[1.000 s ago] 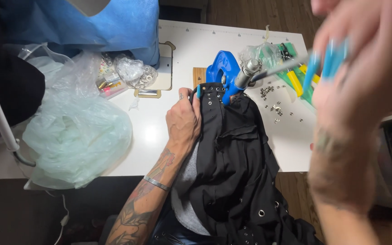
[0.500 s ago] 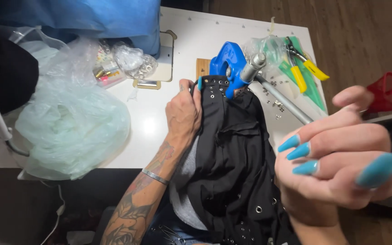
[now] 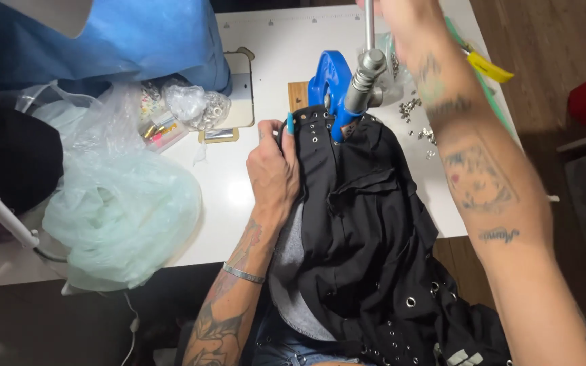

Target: Attaching metal grommets to a black garment using a manual press machine

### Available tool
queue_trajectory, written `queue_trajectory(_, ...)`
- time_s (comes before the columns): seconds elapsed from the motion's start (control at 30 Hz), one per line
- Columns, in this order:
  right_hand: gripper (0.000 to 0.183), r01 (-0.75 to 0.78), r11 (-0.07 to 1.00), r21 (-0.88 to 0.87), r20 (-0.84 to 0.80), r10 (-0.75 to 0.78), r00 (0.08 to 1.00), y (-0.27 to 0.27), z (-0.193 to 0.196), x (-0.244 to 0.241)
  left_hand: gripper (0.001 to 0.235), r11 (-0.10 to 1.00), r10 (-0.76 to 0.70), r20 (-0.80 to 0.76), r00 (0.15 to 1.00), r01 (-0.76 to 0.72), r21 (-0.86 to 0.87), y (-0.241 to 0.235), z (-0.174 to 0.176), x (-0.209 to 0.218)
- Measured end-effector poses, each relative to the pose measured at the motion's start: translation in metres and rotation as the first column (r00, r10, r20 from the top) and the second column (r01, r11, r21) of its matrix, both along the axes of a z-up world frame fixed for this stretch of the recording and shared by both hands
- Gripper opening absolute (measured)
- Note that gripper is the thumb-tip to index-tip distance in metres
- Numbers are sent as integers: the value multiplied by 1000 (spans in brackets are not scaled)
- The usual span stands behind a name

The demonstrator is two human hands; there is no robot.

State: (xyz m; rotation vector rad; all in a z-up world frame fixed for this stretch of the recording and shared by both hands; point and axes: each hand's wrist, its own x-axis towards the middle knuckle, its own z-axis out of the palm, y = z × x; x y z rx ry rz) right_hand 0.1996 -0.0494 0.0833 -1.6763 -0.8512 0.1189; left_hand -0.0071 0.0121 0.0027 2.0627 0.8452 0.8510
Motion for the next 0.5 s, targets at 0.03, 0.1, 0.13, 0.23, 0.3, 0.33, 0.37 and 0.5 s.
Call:
queue_trajectory(0.03, 43, -63, 996, -58, -71, 59, 996, -1, -13, 6, 18, 999, 11, 7, 1000, -10, -37, -2, 0, -2)
queue_trajectory(0.1, 46, -171, 985, -32, -154, 164, 974, -24, -32, 9, 17, 997, 13, 20, 1000, -12, -72, -2, 4, -3)
queue_trajectory(0.13, 50, -278, 960, 8, -223, 273, 936, -34, -40, 11, 15, 994, 22, 41, 999, -17, -104, -2, 6, -4)
queue_trajectory(0.23, 48, -98, 812, -576, 170, 236, 957, -76, -50, -34, 13, 977, 67, 74, 995, -51, -205, -2, 15, -4)
queue_trajectory(0.3, 48, -88, 777, -623, 74, 170, 983, -82, -42, -46, 13, 968, 80, 98, 992, -54, -244, 0, 11, 2)
queue_trajectory(0.33, 49, -92, 740, -666, -21, 104, 994, -85, -38, -54, 13, 957, 102, 118, 988, -65, -281, 0, 9, 3)
queue_trajectory(0.37, 49, -92, 739, -667, -25, 101, 995, -86, -32, -56, 13, 957, 100, 115, 988, -64, -283, 1, 7, 4)
queue_trajectory(0.5, 20, -131, 862, -489, -196, 38, 980, -79, -13, -60, 13, 911, 74, 223, 972, 25, -411, 9, 11, 4)
